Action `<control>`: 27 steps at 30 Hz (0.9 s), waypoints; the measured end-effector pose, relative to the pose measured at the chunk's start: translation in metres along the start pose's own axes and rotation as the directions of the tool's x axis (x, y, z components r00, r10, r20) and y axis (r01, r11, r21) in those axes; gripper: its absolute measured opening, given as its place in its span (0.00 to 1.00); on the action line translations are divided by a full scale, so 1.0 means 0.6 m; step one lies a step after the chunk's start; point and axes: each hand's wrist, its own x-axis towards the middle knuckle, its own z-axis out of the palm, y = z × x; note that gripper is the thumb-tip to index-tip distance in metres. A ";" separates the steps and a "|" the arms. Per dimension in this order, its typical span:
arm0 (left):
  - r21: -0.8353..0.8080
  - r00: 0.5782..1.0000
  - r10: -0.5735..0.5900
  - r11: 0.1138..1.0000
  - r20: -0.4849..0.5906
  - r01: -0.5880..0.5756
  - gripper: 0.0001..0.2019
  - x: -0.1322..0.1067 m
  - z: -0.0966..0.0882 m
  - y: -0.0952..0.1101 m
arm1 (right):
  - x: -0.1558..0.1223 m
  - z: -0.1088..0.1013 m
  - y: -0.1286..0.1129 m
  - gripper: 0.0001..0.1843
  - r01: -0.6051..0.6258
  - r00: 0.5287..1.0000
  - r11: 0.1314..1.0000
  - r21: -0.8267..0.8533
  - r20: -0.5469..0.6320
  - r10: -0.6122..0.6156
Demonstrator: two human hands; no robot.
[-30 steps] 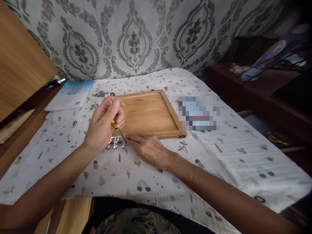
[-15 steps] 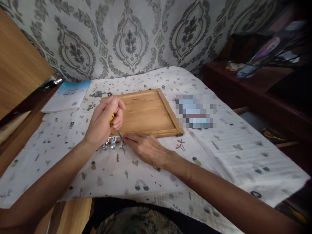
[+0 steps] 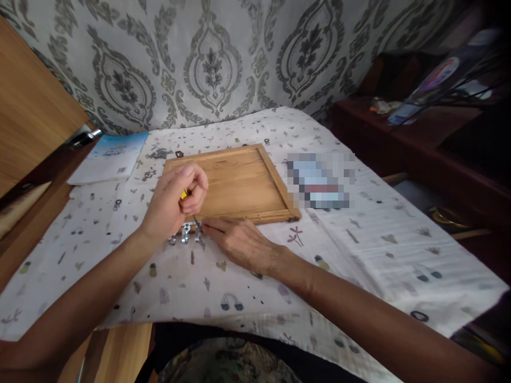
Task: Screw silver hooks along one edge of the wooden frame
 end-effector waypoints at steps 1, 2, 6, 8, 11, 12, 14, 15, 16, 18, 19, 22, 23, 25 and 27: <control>0.028 0.997 0.033 0.999 -0.076 -0.031 0.21 -0.002 0.003 0.000 | 0.000 0.001 0.000 0.11 -0.002 1.000 1.000 -0.006 0.000 0.002; 0.057 0.987 0.069 0.997 -0.148 -0.061 0.21 -0.004 0.007 -0.001 | 0.000 0.002 0.000 0.11 -0.004 1.000 1.000 -0.013 0.000 0.004; 0.035 0.959 0.104 0.995 -0.263 -0.098 0.21 -0.007 0.021 -0.006 | 0.000 0.002 0.000 0.12 0.000 1.000 1.000 -0.020 0.007 0.000; -0.027 0.973 0.071 0.997 -0.220 -0.079 0.22 -0.003 0.019 -0.007 | 0.000 0.001 0.000 0.12 0.001 1.000 1.000 -0.014 0.010 -0.001; -0.075 1.000 0.001 0.997 0.001 -0.001 0.24 0.006 0.005 -0.004 | 0.000 -0.002 -0.001 0.12 0.002 1.000 1.000 -0.013 0.017 -0.001; -0.075 0.997 -0.027 0.997 0.070 0.033 0.24 0.008 0.000 -0.003 | 0.000 -0.003 -0.001 0.12 0.001 1.000 1.000 -0.017 0.020 -0.001; -0.063 0.993 -0.055 0.996 0.100 0.062 0.24 0.010 -0.007 -0.002 | 0.001 -0.003 0.000 0.12 -0.001 1.000 1.000 -0.023 0.023 0.002; -0.054 0.998 -0.041 0.998 0.057 0.044 0.24 0.010 -0.007 -0.002 | 0.001 -0.003 0.000 0.12 -0.002 1.000 1.000 -0.024 0.023 0.002; -0.039 1.000 -0.005 0.999 -0.010 0.004 0.23 0.008 -0.007 -0.002 | 0.001 -0.002 0.000 0.12 -0.001 1.000 1.000 -0.024 0.023 0.001; 0.008 0.985 0.091 0.996 -0.149 -0.091 0.22 0.003 -0.001 -0.004 | 0.001 -0.001 0.001 0.12 0.001 1.000 1.000 -0.024 0.024 0.000; 0.026 0.972 0.123 0.992 -0.200 -0.120 0.21 0.000 0.003 -0.006 | 0.001 0.000 0.001 0.12 0.000 1.000 1.000 -0.024 0.024 0.000; 0.008 0.963 0.108 0.994 -0.246 -0.110 0.18 -0.002 0.011 -0.008 | 0.001 0.001 0.001 0.13 -0.006 1.000 1.000 -0.018 0.018 0.006; -0.016 0.968 0.090 0.995 -0.233 -0.096 0.18 -0.001 0.011 -0.008 | 0.001 0.001 0.000 0.13 -0.007 1.000 1.000 -0.013 0.012 0.007; -0.057 0.984 0.052 0.996 -0.172 -0.062 0.20 0.004 0.009 -0.008 | 0.001 0.000 0.000 0.12 -0.007 1.000 1.000 -0.001 0.002 0.007; -0.084 0.997 0.005 0.996 -0.074 -0.012 0.21 0.009 0.003 -0.007 | 0.001 -0.002 -0.001 0.13 -0.006 1.000 1.000 0.003 0.002 0.006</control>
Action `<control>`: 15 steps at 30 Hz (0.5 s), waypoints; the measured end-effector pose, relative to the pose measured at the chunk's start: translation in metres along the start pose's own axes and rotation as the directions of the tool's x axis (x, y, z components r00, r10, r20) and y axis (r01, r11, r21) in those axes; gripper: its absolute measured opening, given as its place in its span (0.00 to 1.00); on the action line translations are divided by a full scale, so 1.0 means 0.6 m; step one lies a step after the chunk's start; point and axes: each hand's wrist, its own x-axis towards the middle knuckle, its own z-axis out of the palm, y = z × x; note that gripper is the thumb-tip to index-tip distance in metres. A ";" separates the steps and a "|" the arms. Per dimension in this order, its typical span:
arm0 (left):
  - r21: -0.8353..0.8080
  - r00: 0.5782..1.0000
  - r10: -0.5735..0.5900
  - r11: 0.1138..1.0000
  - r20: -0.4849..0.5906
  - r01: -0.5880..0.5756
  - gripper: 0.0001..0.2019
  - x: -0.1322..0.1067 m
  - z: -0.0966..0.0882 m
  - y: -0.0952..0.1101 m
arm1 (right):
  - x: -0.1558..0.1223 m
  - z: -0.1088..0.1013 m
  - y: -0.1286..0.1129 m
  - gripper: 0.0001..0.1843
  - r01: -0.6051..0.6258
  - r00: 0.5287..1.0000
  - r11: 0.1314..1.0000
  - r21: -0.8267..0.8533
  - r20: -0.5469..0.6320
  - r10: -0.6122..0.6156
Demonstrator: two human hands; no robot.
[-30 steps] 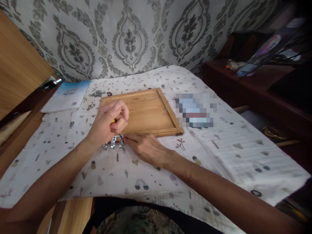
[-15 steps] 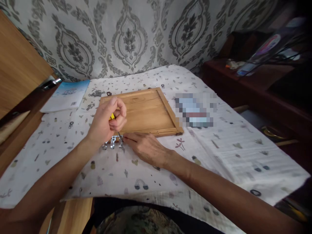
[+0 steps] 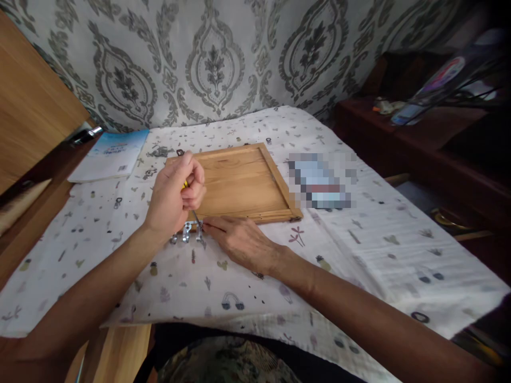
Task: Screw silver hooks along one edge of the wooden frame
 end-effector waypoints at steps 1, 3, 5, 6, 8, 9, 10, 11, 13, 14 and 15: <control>-0.004 0.999 -0.022 1.000 0.043 0.022 0.22 0.002 -0.002 0.001 | 0.000 -0.001 0.000 0.13 0.000 1.000 1.000 -0.003 0.004 0.000; 0.004 0.998 -0.034 0.999 0.060 0.034 0.21 0.002 -0.005 0.003 | 0.001 -0.002 0.000 0.13 -0.002 1.000 1.000 -0.012 0.014 0.002; 0.030 1.000 0.002 1.000 -0.030 -0.001 0.19 -0.002 -0.002 0.005 | 0.001 -0.002 0.000 0.13 -0.004 1.000 1.000 -0.017 0.019 0.005; 0.048 0.995 0.032 0.998 -0.092 -0.027 0.18 -0.006 0.000 0.006 | 0.001 -0.002 0.000 0.13 -0.005 1.000 1.000 -0.018 0.020 0.005; 0.077 0.979 0.084 0.994 -0.186 -0.071 0.16 -0.013 0.008 0.008 | 0.000 -0.001 0.000 0.13 -0.005 1.000 1.000 -0.018 0.021 0.005; 0.084 0.974 0.100 0.993 -0.204 -0.085 0.15 -0.016 0.012 0.008 | 0.000 -0.001 0.000 0.13 -0.003 1.000 1.000 -0.018 0.021 0.003; 0.086 0.973 0.106 0.992 -0.206 -0.090 0.15 -0.019 0.015 0.008 | -0.001 -0.002 0.000 0.13 -0.001 1.000 1.000 -0.017 0.024 0.002; 0.085 0.974 0.105 0.992 -0.200 -0.089 0.15 -0.021 0.018 0.008 | -0.001 -0.002 0.000 0.14 0.001 1.000 1.000 -0.016 0.025 0.000; 0.075 0.982 0.096 0.994 -0.164 -0.085 0.14 -0.021 0.019 0.008 | -0.001 -0.003 0.000 0.14 0.005 1.000 1.000 -0.017 0.027 -0.005; 0.063 0.987 0.091 0.995 -0.129 -0.083 0.14 -0.019 0.017 0.009 | -0.001 -0.003 0.000 0.14 0.008 1.000 1.000 -0.018 0.026 -0.007; 0.049 0.993 0.082 0.996 -0.086 -0.078 0.13 -0.017 0.014 0.009 | -0.001 -0.003 0.000 0.14 0.009 1.000 1.000 -0.020 0.024 -0.008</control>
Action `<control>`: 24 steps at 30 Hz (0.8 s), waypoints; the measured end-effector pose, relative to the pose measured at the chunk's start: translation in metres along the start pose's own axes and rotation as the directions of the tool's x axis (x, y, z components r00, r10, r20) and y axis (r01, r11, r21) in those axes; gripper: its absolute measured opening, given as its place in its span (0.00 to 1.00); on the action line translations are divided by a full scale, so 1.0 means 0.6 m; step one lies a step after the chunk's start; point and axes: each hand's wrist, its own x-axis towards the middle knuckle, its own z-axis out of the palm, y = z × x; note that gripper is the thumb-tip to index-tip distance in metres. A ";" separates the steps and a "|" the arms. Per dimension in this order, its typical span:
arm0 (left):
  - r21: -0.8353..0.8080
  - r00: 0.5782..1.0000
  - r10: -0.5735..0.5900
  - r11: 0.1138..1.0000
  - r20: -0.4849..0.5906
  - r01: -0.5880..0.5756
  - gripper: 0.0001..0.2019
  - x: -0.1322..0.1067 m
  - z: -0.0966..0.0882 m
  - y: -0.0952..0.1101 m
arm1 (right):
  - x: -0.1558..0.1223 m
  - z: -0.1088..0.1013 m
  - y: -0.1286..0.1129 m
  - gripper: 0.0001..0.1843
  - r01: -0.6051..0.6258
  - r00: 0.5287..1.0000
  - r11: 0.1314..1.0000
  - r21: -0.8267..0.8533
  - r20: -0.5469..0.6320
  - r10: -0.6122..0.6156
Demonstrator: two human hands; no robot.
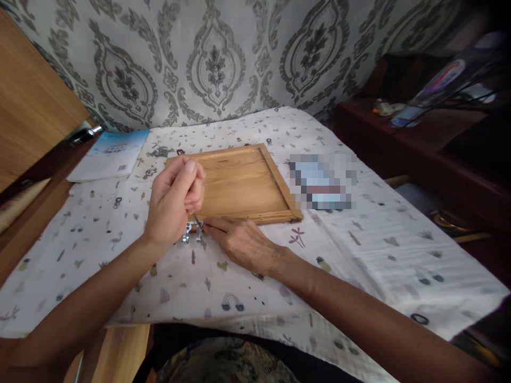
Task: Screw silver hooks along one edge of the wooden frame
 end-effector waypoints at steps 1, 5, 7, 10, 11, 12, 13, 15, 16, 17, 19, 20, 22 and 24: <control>-0.013 0.999 -0.012 1.000 0.051 0.013 0.13 0.003 -0.003 0.000 | 0.000 0.000 0.000 0.14 0.001 1.000 1.000 -0.003 -0.005 -0.001; -0.002 0.968 -0.066 0.998 0.241 0.069 0.14 0.009 -0.016 0.002 | 0.000 0.002 0.001 0.13 0.004 1.000 1.000 -0.007 -0.014 -0.004; 0.041 0.979 -0.047 0.998 0.198 0.040 0.14 0.007 -0.015 0.002 | 0.000 0.002 0.001 0.13 0.003 1.000 1.000 -0.002 -0.013 -0.003; 0.103 1.000 0.028 0.994 -0.008 -0.027 0.14 -0.001 -0.005 0.000 | -0.001 0.004 0.001 0.13 -0.001 1.000 1.000 0.007 -0.021 0.001; 0.105 0.997 0.037 0.994 -0.062 -0.031 0.13 -0.003 -0.002 -0.001 | -0.001 0.004 0.001 0.13 -0.001 1.000 1.000 0.013 -0.025 0.001; 0.091 0.995 0.034 0.996 -0.096 -0.025 0.13 -0.004 0.000 -0.002 | -0.001 0.004 0.001 0.13 0.001 1.000 1.000 0.020 -0.029 0.000; 0.065 0.994 0.020 0.998 -0.110 -0.013 0.12 -0.003 0.001 -0.002 | -0.001 0.004 0.001 0.14 0.001 0.999 1.000 0.026 -0.032 0.000; 0.000 0.997 -0.025 1.000 -0.077 0.025 0.11 0.001 -0.001 -0.002 | 0.000 0.004 0.000 0.14 0.000 0.999 0.999 0.035 -0.034 0.002; -0.030 0.998 -0.048 0.998 -0.028 0.047 0.10 0.005 -0.005 -0.002 | 0.000 0.003 0.000 0.14 -0.004 0.999 0.999 0.036 -0.033 0.006; -0.048 0.997 -0.071 0.996 0.033 0.073 0.08 0.008 -0.009 -0.001 | 0.000 0.002 0.000 0.14 -0.008 1.000 0.999 0.035 -0.028 0.009; -0.056 0.982 -0.115 0.991 0.150 0.124 0.06 0.015 -0.017 0.001 | 0.001 0.001 -0.001 0.14 -0.012 1.000 0.999 0.031 -0.022 0.013; -0.048 0.975 -0.131 0.989 0.180 0.142 0.05 0.017 -0.020 0.001 | 0.001 0.001 -0.001 0.13 -0.012 1.000 1.000 0.028 -0.018 0.013; -0.008 0.982 -0.126 0.992 0.144 0.129 0.05 0.017 -0.022 0.001 | 0.001 0.002 0.000 0.14 -0.009 1.000 1.000 0.019 -0.013 0.009; 0.048 0.999 -0.050 0.998 0.022 0.049 0.08 0.012 -0.019 -0.002 | 0.001 0.003 0.000 0.14 -0.003 1.000 1.000 0.014 -0.014 0.003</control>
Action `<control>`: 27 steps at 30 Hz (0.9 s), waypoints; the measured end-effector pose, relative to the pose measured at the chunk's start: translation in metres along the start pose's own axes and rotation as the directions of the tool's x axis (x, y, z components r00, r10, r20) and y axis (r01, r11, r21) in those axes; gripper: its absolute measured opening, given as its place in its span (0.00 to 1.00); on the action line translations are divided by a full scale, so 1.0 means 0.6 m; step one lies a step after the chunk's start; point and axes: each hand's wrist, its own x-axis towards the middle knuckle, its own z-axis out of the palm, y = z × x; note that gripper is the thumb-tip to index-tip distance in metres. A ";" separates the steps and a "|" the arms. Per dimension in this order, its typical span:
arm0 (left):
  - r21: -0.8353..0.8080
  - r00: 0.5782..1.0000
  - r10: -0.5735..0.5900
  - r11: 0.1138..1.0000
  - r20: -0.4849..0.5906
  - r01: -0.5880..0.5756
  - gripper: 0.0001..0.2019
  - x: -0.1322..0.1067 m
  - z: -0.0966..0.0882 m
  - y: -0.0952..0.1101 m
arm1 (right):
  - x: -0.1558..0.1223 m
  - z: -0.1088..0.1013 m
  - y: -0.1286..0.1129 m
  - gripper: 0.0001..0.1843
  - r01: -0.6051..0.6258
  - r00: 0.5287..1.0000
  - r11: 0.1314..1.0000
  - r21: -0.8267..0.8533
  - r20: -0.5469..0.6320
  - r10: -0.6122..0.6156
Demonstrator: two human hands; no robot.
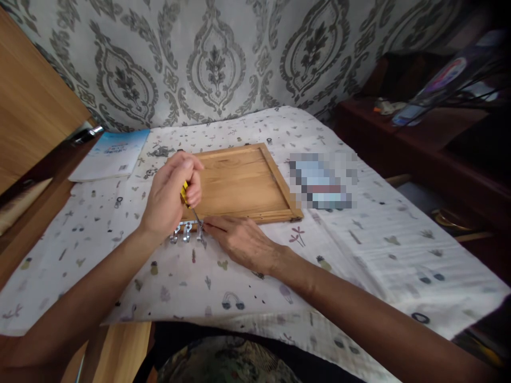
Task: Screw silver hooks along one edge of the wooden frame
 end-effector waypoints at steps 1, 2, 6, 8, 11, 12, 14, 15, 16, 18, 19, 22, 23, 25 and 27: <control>0.025 0.997 0.042 0.999 -0.061 -0.040 0.09 -0.003 0.003 -0.002 | 0.000 0.001 0.000 0.14 0.002 1.000 1.000 0.001 -0.002 -0.002; 0.040 0.992 0.073 0.997 -0.108 -0.069 0.10 -0.006 0.007 -0.005 | 0.000 0.001 0.001 0.14 0.002 1.000 1.000 0.004 -0.005 -0.002; -0.010 0.987 0.062 0.998 -0.147 -0.065 0.12 -0.011 0.017 -0.012 | 0.000 0.001 0.000 0.14 -0.013 1.000 1.000 0.008 -0.008 0.013; -0.045 0.992 0.039 0.998 -0.117 -0.044 0.13 -0.009 0.016 -0.013 | 0.000 -0.001 0.000 0.15 -0.018 1.000 1.000 0.007 0.001 0.018; -0.073 1.000 -0.019 0.997 -0.013 0.018 0.14 -0.005 0.008 -0.009 | 0.000 -0.002 -0.001 0.14 -0.021 1.000 1.000 0.005 0.006 0.021; -0.075 0.999 -0.037 0.996 0.023 0.039 0.14 -0.004 0.004 -0.008 | 0.000 -0.002 -0.001 0.14 -0.020 1.000 1.000 0.003 0.005 0.020; -0.066 0.998 -0.044 0.997 0.050 0.047 0.12 -0.004 -0.001 -0.003 | -0.001 -0.001 0.000 0.14 -0.012 1.000 1.000 0.001 -0.003 0.012; -0.050 0.999 -0.033 0.998 0.033 0.035 0.11 -0.004 -0.002 0.000 | -0.001 0.000 0.000 0.14 -0.006 1.000 1.000 0.004 -0.008 0.006; -0.026 1.000 -0.013 1.000 0.000 0.013 0.10 -0.005 -0.002 0.002 | -0.002 0.001 0.001 0.15 -0.001 1.000 1.000 0.011 -0.014 0.001; 0.023 0.996 0.033 0.999 -0.078 -0.031 0.10 -0.008 0.000 0.007 | -0.002 0.004 0.002 0.15 0.004 1.000 1.000 0.024 -0.025 -0.004; 0.032 0.993 0.046 0.999 -0.109 -0.043 0.09 -0.009 0.003 0.008 | -0.002 0.005 0.003 0.15 0.004 1.000 1.000 0.028 -0.028 -0.003; -0.023 0.991 0.032 0.999 -0.130 -0.035 0.08 -0.013 0.010 0.011 | -0.002 0.006 0.003 0.15 0.000 1.000 1.000 0.024 -0.026 0.000; -0.048 0.993 0.024 0.998 -0.119 -0.030 0.07 -0.013 0.011 0.011 | -0.002 0.005 0.002 0.15 -0.001 1.000 1.000 0.022 -0.024 0.001; -0.082 0.998 0.012 0.996 -0.063 -0.017 0.06 -0.013 0.010 0.011 | -0.002 0.003 0.001 0.16 -0.004 1.000 1.000 0.023 -0.018 0.004; -0.102 0.999 -0.004 0.995 0.046 0.008 0.06 -0.013 0.003 0.011 | -0.002 0.001 0.001 0.16 -0.006 1.000 1.000 0.024 -0.010 0.007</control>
